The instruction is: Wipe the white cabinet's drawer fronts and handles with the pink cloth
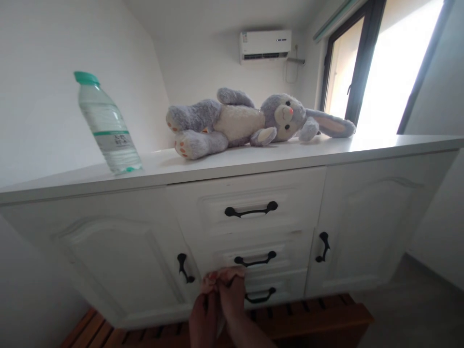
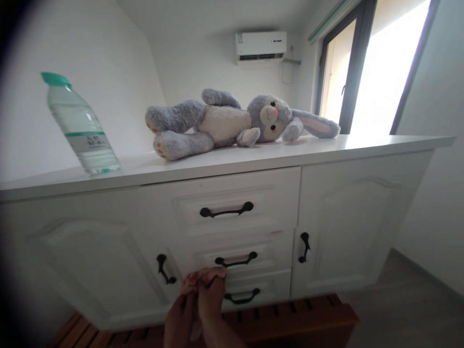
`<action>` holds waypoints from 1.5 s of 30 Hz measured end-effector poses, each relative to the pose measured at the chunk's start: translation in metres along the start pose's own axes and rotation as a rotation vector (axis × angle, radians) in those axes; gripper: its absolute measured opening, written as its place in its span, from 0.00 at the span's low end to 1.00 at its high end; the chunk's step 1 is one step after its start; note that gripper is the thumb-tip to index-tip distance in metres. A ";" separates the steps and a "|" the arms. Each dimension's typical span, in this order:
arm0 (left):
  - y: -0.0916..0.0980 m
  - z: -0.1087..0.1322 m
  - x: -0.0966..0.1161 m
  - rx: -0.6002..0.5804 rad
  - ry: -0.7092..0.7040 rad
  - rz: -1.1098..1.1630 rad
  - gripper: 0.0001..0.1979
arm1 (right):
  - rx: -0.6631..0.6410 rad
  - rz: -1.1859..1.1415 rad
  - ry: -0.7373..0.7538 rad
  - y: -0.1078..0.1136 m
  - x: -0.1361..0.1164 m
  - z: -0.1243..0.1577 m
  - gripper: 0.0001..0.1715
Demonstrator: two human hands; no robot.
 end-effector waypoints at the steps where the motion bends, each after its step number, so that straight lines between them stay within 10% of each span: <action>1: 0.013 -0.004 0.005 0.037 -0.041 0.002 0.24 | -0.022 -0.078 -0.015 -0.010 -0.009 0.005 0.09; 5: 0.058 -0.003 0.043 0.277 -0.340 0.069 0.27 | -0.206 -0.366 -0.214 -0.031 -0.049 0.022 0.19; 9: 0.059 0.016 0.086 0.381 -0.645 0.022 0.26 | -0.317 -0.396 -0.488 -0.015 -0.069 0.026 0.29; 25: -0.101 0.117 0.224 -0.137 -1.068 -0.114 0.20 | -0.004 -0.014 -0.139 0.191 -0.077 -0.080 0.42; 30: -0.131 0.127 0.187 -0.282 -1.031 0.064 0.26 | 0.114 0.327 0.340 0.214 -0.079 -0.097 0.30; 35: -0.123 0.091 0.103 -0.246 -0.841 0.119 0.25 | -0.017 0.293 0.502 0.166 -0.055 -0.071 0.20; 41: -0.045 0.031 0.049 -0.019 -0.666 0.112 0.18 | -0.173 0.171 0.331 0.074 -0.052 -0.027 0.15; 45: -0.008 0.042 0.014 -0.052 -0.337 0.214 0.19 | -0.196 -0.165 -0.017 0.070 -0.039 -0.007 0.18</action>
Point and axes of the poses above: each hand's wrist, its own z-axis away from the middle knuckle, its own y-axis out of the back of the hand, x = y × z, the point moved 7 cm from there along -z, towards the middle knuckle, and after that the axes turned 13 degrees about x, right-handed, at the moved point
